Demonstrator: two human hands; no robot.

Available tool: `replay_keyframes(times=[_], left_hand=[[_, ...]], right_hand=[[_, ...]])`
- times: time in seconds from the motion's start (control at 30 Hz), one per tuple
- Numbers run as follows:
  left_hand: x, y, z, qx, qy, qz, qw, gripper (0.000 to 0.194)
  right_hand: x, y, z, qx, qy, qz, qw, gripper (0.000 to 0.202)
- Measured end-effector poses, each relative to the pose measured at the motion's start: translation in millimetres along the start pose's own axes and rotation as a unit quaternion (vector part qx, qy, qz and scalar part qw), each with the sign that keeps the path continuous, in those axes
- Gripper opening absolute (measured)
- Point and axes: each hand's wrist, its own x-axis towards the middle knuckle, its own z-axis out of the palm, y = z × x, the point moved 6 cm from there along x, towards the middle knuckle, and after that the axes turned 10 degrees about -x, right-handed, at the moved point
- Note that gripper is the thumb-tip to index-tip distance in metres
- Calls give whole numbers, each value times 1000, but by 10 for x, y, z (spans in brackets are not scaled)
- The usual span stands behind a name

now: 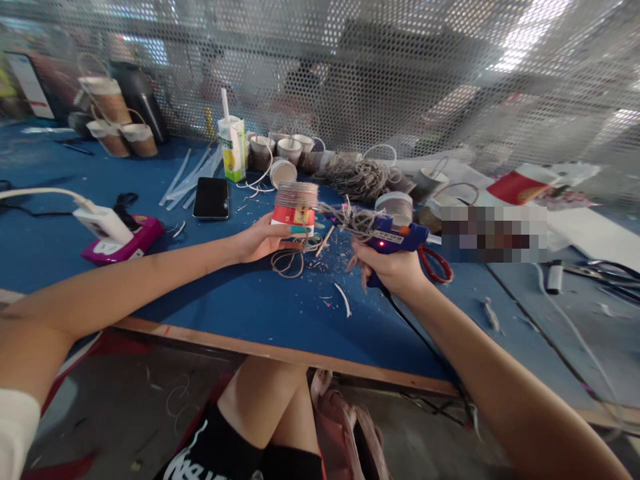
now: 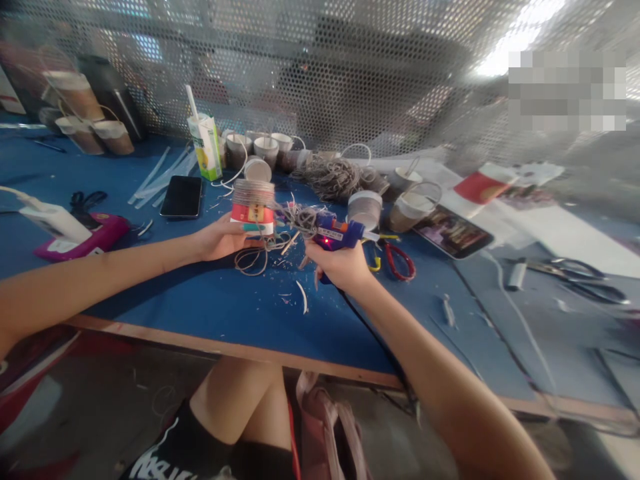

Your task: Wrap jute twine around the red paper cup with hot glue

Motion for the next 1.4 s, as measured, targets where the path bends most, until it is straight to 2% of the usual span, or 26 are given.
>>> replay_keyframes(times=[0.43, 0.6, 0.67, 0.73, 0.83, 0.93, 1.07, 1.13, 1.17, 1.23, 1.3, 1.4], left_hand=[[-10, -15, -11, -7, -36, -13, 999, 48], [-22, 9, -22, -25, -15, -27, 999, 47], [-20, 25, -40, -28, -2, -33, 999, 46], [-13, 43, -57, -27, 7, -34, 999, 46], [-1, 57, -68, -15, 18, -27, 999, 48], [10, 51, -56, -4, 35, -14, 999, 48], [15, 21, -71, -10, 93, 0, 996, 51], [20, -5, -77, -7, 106, -2, 994, 57], [23, -16, -79, -4, 108, 0, 994, 59], [28, -29, -87, -2, 111, 11, 994, 63], [30, -41, -101, -3, 115, 21, 993, 68], [32, -64, -116, -4, 120, 17, 993, 71]], right_hand=[[56, -15, -8, -4, 0, 3, 1000, 16], [117, 60, -7, -19, -1, -6, 1000, 20], [164, 91, -45, -66, 12, -29, 997, 25], [210, 91, -105, -172, 42, -76, 981, 39], [267, 140, -127, -364, 49, -104, 924, 62], [283, 186, -79, -426, 17, -120, 897, 78], [123, -38, 30, -330, 16, -273, 903, 84], [-18, -169, 103, -240, -20, -331, 912, 79], [-88, -219, 149, -180, -57, -345, 920, 74], [-201, -266, 261, -78, -150, -325, 930, 52], [-273, -259, 370, -29, -226, -278, 933, 42], [-279, -225, 421, 20, -247, -220, 944, 42]])
